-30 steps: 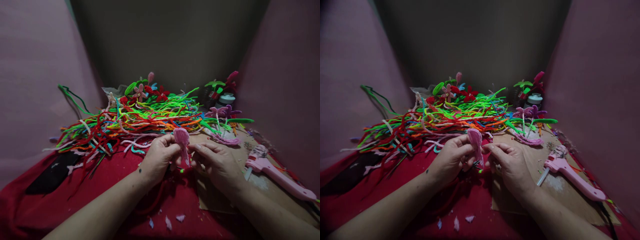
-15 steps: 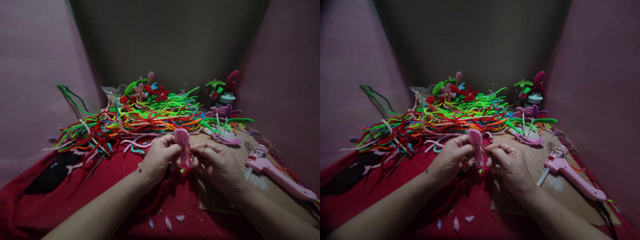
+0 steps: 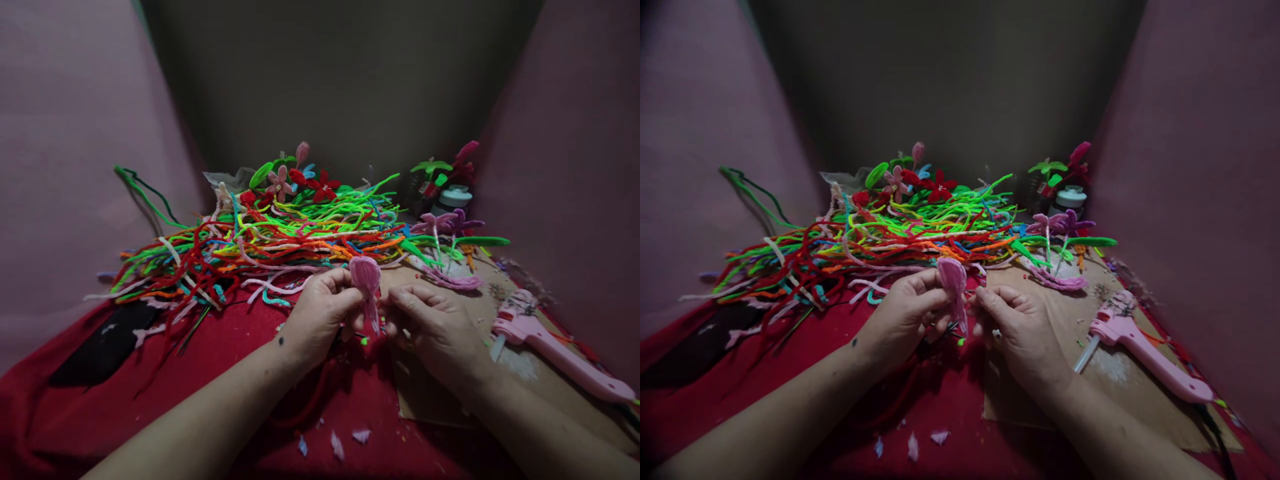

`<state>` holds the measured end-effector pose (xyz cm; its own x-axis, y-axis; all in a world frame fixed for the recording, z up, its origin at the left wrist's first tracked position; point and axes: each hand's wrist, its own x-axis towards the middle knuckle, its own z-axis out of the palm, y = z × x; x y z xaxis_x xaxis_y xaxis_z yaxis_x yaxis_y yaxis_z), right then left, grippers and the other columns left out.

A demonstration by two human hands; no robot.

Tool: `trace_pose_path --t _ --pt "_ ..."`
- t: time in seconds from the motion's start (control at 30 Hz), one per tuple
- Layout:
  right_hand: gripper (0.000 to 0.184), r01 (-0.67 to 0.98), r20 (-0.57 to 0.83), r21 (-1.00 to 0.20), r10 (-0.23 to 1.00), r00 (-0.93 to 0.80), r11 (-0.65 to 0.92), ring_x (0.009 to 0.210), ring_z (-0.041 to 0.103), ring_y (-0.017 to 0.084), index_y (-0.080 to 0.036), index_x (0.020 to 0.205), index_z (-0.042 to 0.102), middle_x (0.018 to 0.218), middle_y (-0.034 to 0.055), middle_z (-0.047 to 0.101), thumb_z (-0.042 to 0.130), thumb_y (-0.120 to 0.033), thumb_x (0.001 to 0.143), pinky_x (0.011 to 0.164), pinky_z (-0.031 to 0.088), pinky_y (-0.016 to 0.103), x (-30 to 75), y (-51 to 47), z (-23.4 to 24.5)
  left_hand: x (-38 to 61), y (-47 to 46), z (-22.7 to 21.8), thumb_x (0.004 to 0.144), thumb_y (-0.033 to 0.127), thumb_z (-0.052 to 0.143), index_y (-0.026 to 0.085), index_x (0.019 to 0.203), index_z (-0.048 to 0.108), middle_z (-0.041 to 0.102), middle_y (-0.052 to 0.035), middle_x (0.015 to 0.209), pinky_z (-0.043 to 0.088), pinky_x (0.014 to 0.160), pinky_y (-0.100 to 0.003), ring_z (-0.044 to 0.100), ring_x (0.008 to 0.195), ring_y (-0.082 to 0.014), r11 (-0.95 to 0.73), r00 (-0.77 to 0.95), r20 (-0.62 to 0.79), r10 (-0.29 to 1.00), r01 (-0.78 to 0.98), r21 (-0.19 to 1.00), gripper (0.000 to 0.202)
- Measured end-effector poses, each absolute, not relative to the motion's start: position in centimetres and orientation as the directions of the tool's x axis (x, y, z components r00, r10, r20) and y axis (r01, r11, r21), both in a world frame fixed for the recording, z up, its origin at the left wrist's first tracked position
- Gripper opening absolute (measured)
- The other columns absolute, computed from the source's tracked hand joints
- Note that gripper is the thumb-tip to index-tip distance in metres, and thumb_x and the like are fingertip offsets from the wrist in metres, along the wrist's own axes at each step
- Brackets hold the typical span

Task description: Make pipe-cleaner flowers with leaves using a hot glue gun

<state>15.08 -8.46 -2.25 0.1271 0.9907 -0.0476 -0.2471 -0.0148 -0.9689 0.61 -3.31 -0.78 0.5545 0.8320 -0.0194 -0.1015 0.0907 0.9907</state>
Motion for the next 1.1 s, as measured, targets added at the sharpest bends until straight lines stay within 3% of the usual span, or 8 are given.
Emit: trace_pose_path --t 0.17,0.33,0.57,0.83,1.1 --pt "0.019 -0.28 -0.044 -0.96 0.995 0.094 -0.016 0.043 0.048 0.008 -0.015 0.077 0.069 0.052 0.0004 0.059 0.063 -0.033 0.077 0.041 0.036 0.018 15.07 -8.37 -2.59 0.56 -3.22 -0.86 0.075 0.016 0.049 0.016 0.078 0.052 0.051 0.0029 0.057 0.026 0.035 -0.018 0.036 0.037 -0.0044 0.09 0.549 -0.007 0.835 -0.123 0.988 0.004" --pt "0.016 -0.234 0.039 -0.969 0.988 0.148 0.073 0.045 0.049 0.009 -0.016 0.073 0.07 0.052 0.0009 0.059 0.06 -0.028 0.077 0.04 0.036 0.019 15.33 -8.48 -2.8 0.56 -3.2 -0.95 0.075 0.016 0.049 0.016 0.076 0.051 0.048 0.0043 0.052 0.025 0.034 -0.018 0.035 0.036 -0.0048 0.088 0.548 -0.008 0.836 -0.12 0.989 0.003" --pt "0.011 -0.262 0.025 -0.963 0.991 0.133 0.06 0.047 0.05 0.008 -0.019 0.082 0.068 0.057 -0.0006 0.061 0.062 -0.024 0.075 0.043 0.037 0.018 15.3 -8.45 -2.96 0.59 -3.27 -0.87 0.075 0.017 0.051 0.016 0.077 0.053 0.047 0.0055 0.049 0.025 0.034 -0.018 0.034 0.035 -0.0048 0.101 0.538 -0.016 0.843 -0.128 0.987 0.003" --pt "0.016 -0.092 0.083 -0.991 0.982 0.168 0.099 0.045 0.043 0.005 -0.017 0.076 0.063 0.055 -0.0037 0.055 0.067 -0.033 0.074 0.044 0.035 0.018 14.48 -8.84 -2.5 0.81 -3.56 -0.53 0.072 0.018 0.053 0.016 0.079 0.055 0.044 0.0068 0.046 0.024 0.032 -0.018 0.031 0.033 -0.0048 0.111 0.52 -0.047 0.853 -0.092 0.99 0.007" --pt "0.014 -0.121 0.103 -0.985 0.978 0.18 0.126 0.042 0.041 0.005 -0.019 0.079 0.06 0.064 -0.0029 0.058 0.067 -0.031 0.075 0.039 0.032 0.019 14.5 -8.72 -2.22 0.71 -3.94 -0.26 0.075 0.025 0.055 0.014 0.082 0.057 0.051 0.0034 0.052 0.028 0.032 -0.018 0.037 0.035 -0.0056 0.069 0.543 -0.046 0.839 -0.022 0.997 0.013"
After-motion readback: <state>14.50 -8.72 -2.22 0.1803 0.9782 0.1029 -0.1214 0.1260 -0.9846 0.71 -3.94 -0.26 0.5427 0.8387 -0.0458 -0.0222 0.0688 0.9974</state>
